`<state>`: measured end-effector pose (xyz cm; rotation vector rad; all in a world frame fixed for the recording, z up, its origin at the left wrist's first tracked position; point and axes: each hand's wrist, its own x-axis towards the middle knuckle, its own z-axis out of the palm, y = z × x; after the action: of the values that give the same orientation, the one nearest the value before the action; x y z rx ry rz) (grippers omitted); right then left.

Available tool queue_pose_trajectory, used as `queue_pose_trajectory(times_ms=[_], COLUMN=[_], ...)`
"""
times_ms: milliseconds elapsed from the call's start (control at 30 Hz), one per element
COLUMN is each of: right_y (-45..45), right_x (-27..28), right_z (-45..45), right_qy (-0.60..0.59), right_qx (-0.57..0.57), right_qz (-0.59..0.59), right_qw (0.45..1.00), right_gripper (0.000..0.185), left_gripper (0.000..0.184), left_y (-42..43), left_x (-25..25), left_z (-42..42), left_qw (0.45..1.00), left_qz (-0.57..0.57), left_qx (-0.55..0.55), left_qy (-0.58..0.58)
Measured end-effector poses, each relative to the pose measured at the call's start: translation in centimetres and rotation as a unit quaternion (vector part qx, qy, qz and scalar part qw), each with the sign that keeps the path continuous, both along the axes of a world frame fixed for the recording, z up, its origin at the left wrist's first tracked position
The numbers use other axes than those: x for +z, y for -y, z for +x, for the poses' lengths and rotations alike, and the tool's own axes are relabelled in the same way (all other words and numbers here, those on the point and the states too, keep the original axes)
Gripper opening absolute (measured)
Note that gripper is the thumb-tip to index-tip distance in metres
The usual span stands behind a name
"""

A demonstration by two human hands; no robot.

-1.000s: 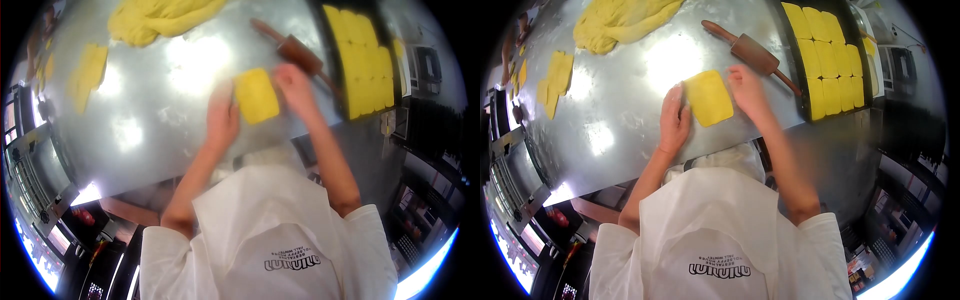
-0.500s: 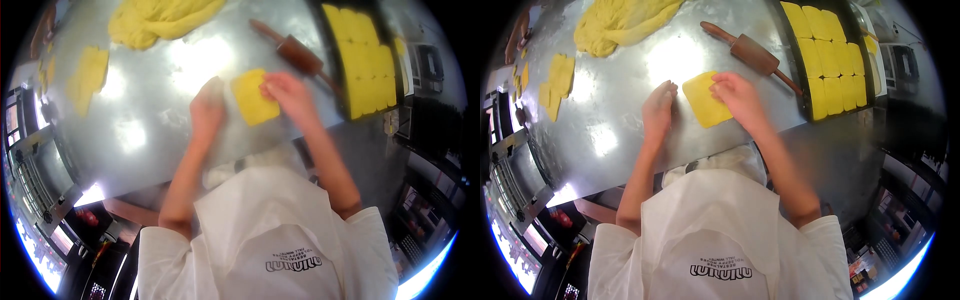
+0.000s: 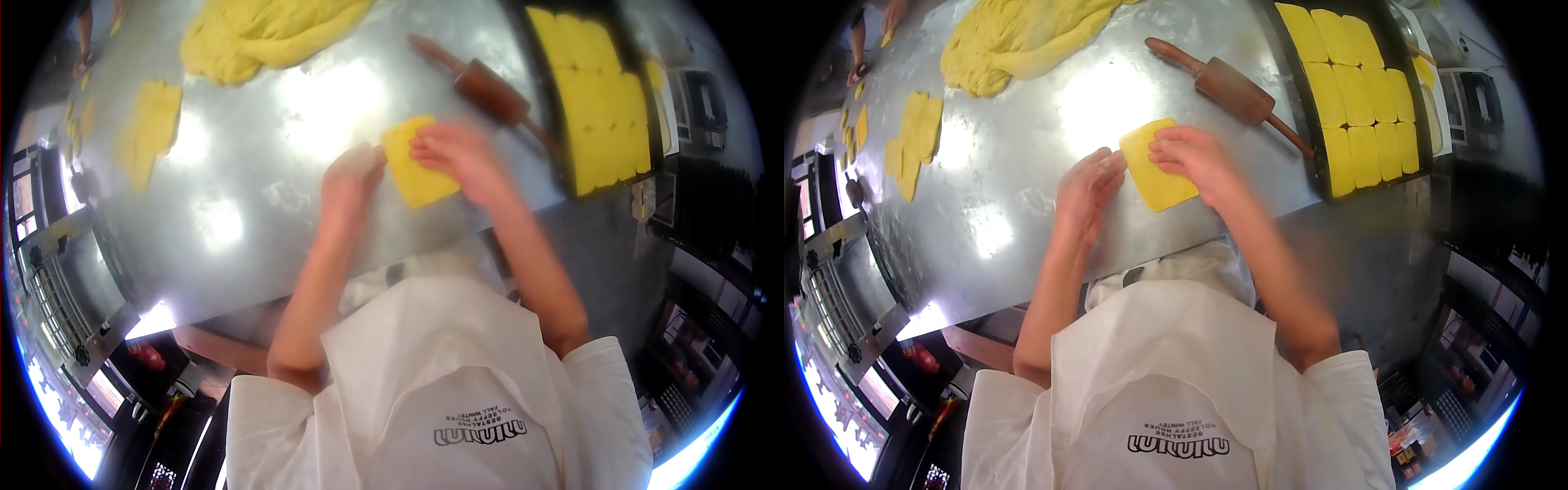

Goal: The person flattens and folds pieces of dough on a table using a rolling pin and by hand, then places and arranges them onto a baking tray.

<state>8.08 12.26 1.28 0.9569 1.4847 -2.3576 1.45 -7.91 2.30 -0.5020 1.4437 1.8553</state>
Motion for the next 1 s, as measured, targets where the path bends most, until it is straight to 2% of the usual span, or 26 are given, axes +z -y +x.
queue_pose_trajectory(times_ms=[100, 200, 300, 367, 467, 500, 600, 700, 800, 967, 1000], right_y=[-0.5, -1.8, -3.3, -3.0, -2.2, -2.0, -1.6, -1.0, -0.3, -0.5, -0.4], right_x=[-0.3, 2.5, 2.5, 3.0, 3.2, 3.0, 2.3, 0.4, -0.1, 0.6, 0.8], right_z=[0.1, 1.3, 1.8, 2.1, 3.0, 3.3, 4.3, 5.2, 5.4, 5.1, 5.1], right_qy=[0.003, -0.063, -0.070, -0.040, -0.012, -0.005, 0.033, 0.035, 0.040, 0.048, 0.050], right_qx=[-0.011, -0.064, -0.063, -0.001, 0.063, 0.079, 0.161, 0.159, 0.196, 0.202, 0.206], right_qz=[-0.045, -0.049, -0.066, -0.022, 0.095, 0.143, 0.417, 0.433, 0.524, 0.519, 0.507], right_qw=[0.999, 0.995, 0.993, 0.999, 0.993, 0.986, 0.894, 0.887, 0.828, 0.829, 0.836], right_gripper=[0.034, 0.036, 0.033, 0.030, 0.022, 0.019, 0.027, 0.040, 0.045, 0.051, 0.051], left_gripper=[0.060, 0.059, 0.056, 0.052, 0.044, 0.041, 0.035, 0.031, 0.030, 0.029, 0.030], left_y=[0.0, 0.7, 1.3, 1.9, 3.0, 3.0, 2.9, 2.6, 2.7, 2.4, 2.3], left_x=[0.4, 0.2, 0.2, -0.9, -2.3, -2.3, -2.0, -1.8, -2.1, -1.7, -1.9], left_z=[0.0, 0.4, 1.1, 1.6, 2.8, 3.0, 3.8, 4.1, 4.1, 3.3, 2.9], left_qw=[1.000, 1.000, 1.000, 1.000, 0.971, 0.972, 0.977, 0.983, 0.984, 0.971, 0.951], left_qz=[-0.001, 0.008, 0.006, 0.007, -0.097, -0.097, -0.094, -0.082, -0.080, -0.100, -0.121], left_qx=[0.005, 0.014, 0.006, -0.003, -0.138, -0.136, -0.118, -0.087, -0.083, -0.126, -0.141], left_qy=[0.006, 0.012, 0.009, -0.009, -0.167, -0.163, -0.150, -0.137, -0.137, -0.176, -0.247])
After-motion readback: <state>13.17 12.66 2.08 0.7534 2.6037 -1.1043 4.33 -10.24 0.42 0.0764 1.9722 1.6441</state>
